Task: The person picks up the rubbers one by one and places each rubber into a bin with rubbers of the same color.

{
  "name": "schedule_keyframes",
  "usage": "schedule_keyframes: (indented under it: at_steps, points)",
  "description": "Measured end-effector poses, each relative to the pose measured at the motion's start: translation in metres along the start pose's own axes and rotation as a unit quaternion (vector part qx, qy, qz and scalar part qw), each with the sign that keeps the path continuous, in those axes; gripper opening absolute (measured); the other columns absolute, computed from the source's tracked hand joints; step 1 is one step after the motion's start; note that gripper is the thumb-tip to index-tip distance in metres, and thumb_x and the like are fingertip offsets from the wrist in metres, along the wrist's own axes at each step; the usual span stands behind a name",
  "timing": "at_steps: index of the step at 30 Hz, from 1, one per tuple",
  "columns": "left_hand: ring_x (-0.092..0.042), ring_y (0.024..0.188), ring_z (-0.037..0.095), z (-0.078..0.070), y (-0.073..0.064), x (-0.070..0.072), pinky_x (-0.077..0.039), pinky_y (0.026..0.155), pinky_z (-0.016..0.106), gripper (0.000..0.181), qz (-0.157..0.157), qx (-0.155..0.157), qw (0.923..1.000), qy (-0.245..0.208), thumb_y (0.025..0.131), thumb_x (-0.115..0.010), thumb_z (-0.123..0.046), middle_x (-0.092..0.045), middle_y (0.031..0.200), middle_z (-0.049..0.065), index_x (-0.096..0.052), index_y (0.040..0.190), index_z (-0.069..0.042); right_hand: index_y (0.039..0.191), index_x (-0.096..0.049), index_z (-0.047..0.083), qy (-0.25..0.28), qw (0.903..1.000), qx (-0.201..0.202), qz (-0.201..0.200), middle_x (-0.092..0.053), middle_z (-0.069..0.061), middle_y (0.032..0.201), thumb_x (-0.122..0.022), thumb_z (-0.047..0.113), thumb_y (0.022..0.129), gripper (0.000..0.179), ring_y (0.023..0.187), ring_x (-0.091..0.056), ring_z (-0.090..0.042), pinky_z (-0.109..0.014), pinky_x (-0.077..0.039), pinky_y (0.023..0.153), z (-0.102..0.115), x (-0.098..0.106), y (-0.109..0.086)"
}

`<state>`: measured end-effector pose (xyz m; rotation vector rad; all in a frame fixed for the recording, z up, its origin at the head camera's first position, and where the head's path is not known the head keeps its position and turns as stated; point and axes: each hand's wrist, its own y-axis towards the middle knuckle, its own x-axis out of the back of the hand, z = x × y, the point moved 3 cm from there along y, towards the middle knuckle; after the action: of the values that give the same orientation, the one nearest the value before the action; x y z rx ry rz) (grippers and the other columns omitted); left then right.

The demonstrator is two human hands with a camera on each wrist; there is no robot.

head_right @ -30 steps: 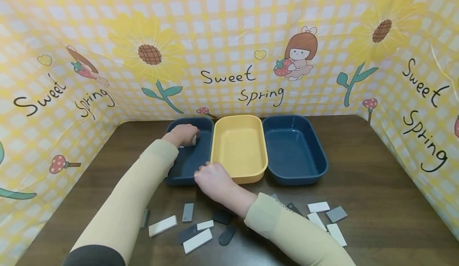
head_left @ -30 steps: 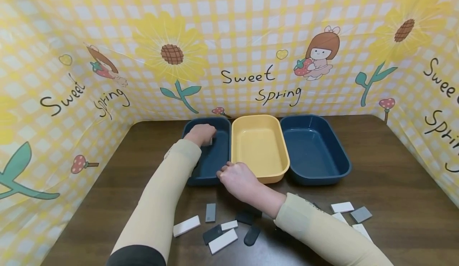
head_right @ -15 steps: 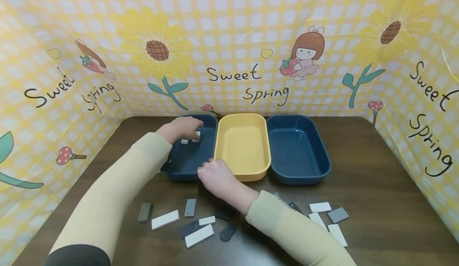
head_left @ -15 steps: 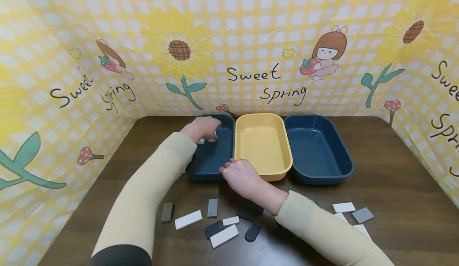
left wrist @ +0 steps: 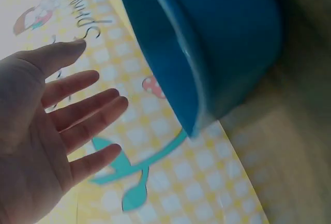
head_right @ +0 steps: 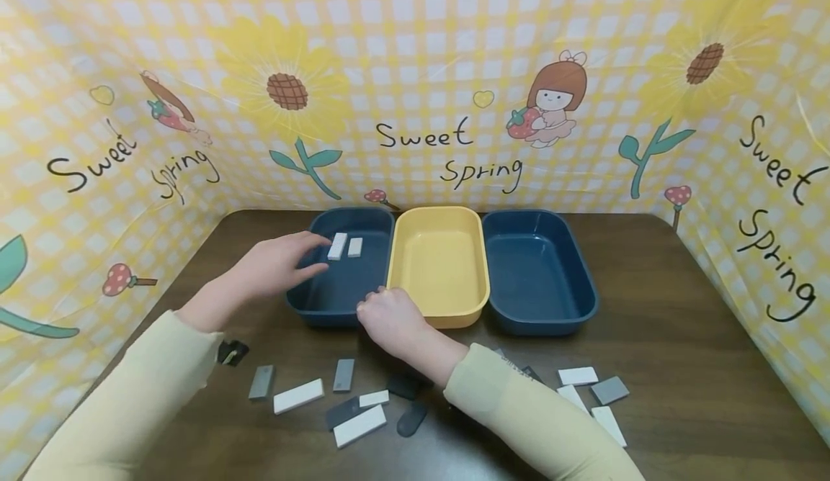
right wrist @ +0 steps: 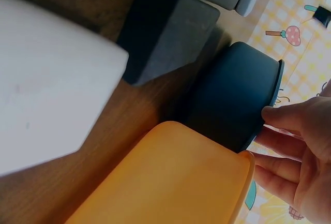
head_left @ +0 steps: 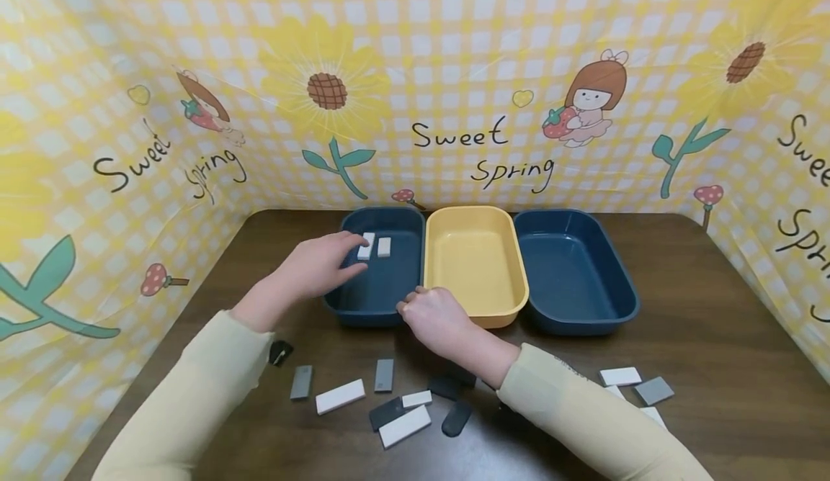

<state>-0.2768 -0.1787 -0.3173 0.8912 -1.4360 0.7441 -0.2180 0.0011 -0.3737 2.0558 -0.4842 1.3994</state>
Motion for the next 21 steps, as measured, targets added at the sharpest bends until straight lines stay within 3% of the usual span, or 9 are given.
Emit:
schedule_keyframes:
  at_steps: [6, 15, 18, 21]
  points:
    - [-0.061, 0.107, 0.027, 0.008, -0.042, 0.001, -0.049, 0.088, 0.049, 0.04, -0.037, 0.015, 0.9985, -0.038, 0.092, -0.068, -0.028, -0.063, 0.121, 0.013, -0.062, 0.124, -0.005, 0.097, -0.078, 0.015, 0.01, 0.9999, -0.002, -0.014, -0.072, -0.001, 0.083, -0.07, 0.011, 0.089, 0.012, 0.071, -0.064, -0.014, -0.023, -0.053, 0.064, -0.002, 0.002, 0.0]
    - [-0.064, 0.101, 0.024, 0.001, -0.091, -0.017, -0.052, 0.082, 0.046, 0.03, -0.093, -0.017, 0.9933, -0.067, 0.091, -0.069, -0.024, -0.066, 0.113, 0.007, -0.066, 0.117, -0.008, 0.097, -0.078, 0.014, 0.016, 0.9998, -0.006, -0.009, -0.072, -0.001, 0.082, -0.069, 0.011, 0.09, 0.012, 0.07, -0.063, -0.014, -0.023, -0.053, 0.063, -0.001, 0.002, 0.0]
    - [-0.065, 0.097, 0.021, -0.006, -0.102, -0.022, -0.053, 0.079, 0.044, 0.026, -0.094, -0.023, 0.9928, -0.071, 0.09, -0.07, -0.023, -0.068, 0.108, 0.003, -0.067, 0.113, -0.01, 0.098, -0.078, 0.015, 0.017, 0.9998, -0.005, -0.008, -0.072, -0.001, 0.083, -0.069, 0.011, 0.09, 0.012, 0.071, -0.064, -0.014, -0.023, -0.053, 0.064, 0.0, 0.003, 0.0]
    - [-0.066, 0.091, 0.017, -0.013, -0.111, -0.026, -0.054, 0.076, 0.04, 0.022, -0.076, -0.029, 0.9942, -0.071, 0.089, -0.072, -0.023, -0.069, 0.102, -0.001, -0.069, 0.108, -0.012, 0.096, -0.078, 0.015, 0.01, 0.9999, -0.003, -0.01, -0.072, -0.001, 0.082, -0.07, 0.01, 0.089, 0.012, 0.07, -0.063, -0.014, -0.023, -0.052, 0.062, 0.001, 0.002, 0.0]
